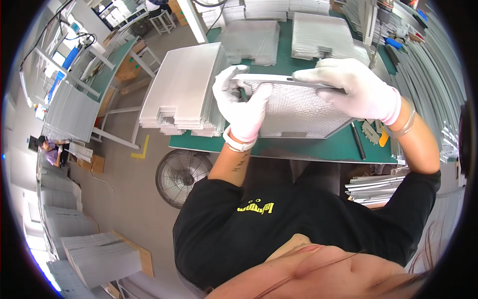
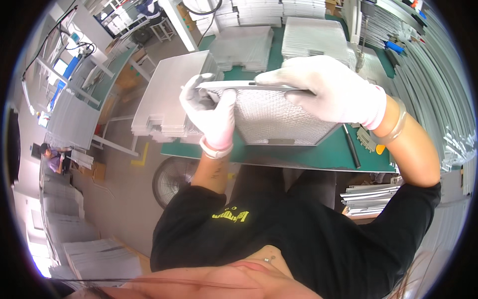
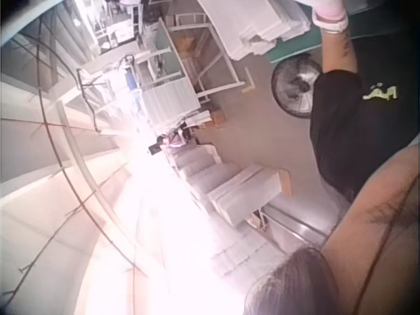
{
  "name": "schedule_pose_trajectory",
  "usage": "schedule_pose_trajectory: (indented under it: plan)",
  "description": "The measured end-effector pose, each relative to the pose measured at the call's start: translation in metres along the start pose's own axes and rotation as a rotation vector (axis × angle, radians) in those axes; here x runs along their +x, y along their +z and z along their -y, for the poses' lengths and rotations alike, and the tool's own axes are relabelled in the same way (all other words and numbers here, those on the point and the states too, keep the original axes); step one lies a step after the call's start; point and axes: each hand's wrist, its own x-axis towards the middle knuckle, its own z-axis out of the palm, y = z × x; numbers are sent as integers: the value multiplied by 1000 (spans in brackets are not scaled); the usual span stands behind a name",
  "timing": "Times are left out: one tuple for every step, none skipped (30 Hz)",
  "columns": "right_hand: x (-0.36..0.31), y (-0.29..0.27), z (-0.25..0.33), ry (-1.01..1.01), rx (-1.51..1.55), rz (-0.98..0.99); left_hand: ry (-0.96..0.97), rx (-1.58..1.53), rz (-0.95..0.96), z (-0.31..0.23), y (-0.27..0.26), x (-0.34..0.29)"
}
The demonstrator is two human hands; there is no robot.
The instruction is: The person assembles rectangular panels by placing a mesh sheet on a workbench, positioning a plastic insert, and securing it with metal frame pieces. They use a hammer to tap the frame into place and a power drill to fasten the components together. The process is repeated for multiple units.
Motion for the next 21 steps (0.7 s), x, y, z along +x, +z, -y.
schedule_pose_trajectory:
  plan:
    - [0,0,-3,21,-5,20,30,71,3,3,-1,1]
    - [-1,0,-6,51,3,30,44,158,-2,6,-2,1]
    - [-2,1,-8,86,11,38,66,223,18,9,-3,1]
    - [-3,1,-10,79,1,18,82,346,23,11,-3,1]
    - [-3,2,-11,73,-12,-2,81,436,41,14,-3,1]
    - [-3,2,-12,66,-26,-23,114,436,37,15,-3,0]
    - [-3,2,-13,77,-13,-12,115,432,51,16,-3,0]
    - [-3,3,-13,87,-1,-1,147,436,55,18,-2,1]
    - [-2,3,-12,97,11,10,179,441,58,18,-2,1]
    - [-2,3,-12,97,14,8,240,455,53,19,-1,3]
    - [-1,3,-12,99,16,5,300,466,49,19,-1,4]
    - [-1,2,-13,100,17,3,319,487,60,19,-2,6]
    - [-1,2,-13,91,15,7,340,506,69,19,-3,6]
    - [-1,2,-13,83,14,11,342,532,73,18,-5,7]
    - [-1,1,-14,81,13,6,310,537,69,18,-6,7]
    - [-2,1,-14,78,15,16,261,549,58,17,-8,6]
    - [-3,0,-14,80,16,17,213,559,46,17,-10,5]
    - [-3,0,-14,87,5,28,204,530,67,18,-12,5]
    - [-3,0,-13,80,-1,32,196,499,87,18,-13,4]
    - [-2,0,-12,78,-18,45,167,468,94,19,-14,4]
    - [-1,1,-11,77,-36,43,112,310,96,20,-14,4]
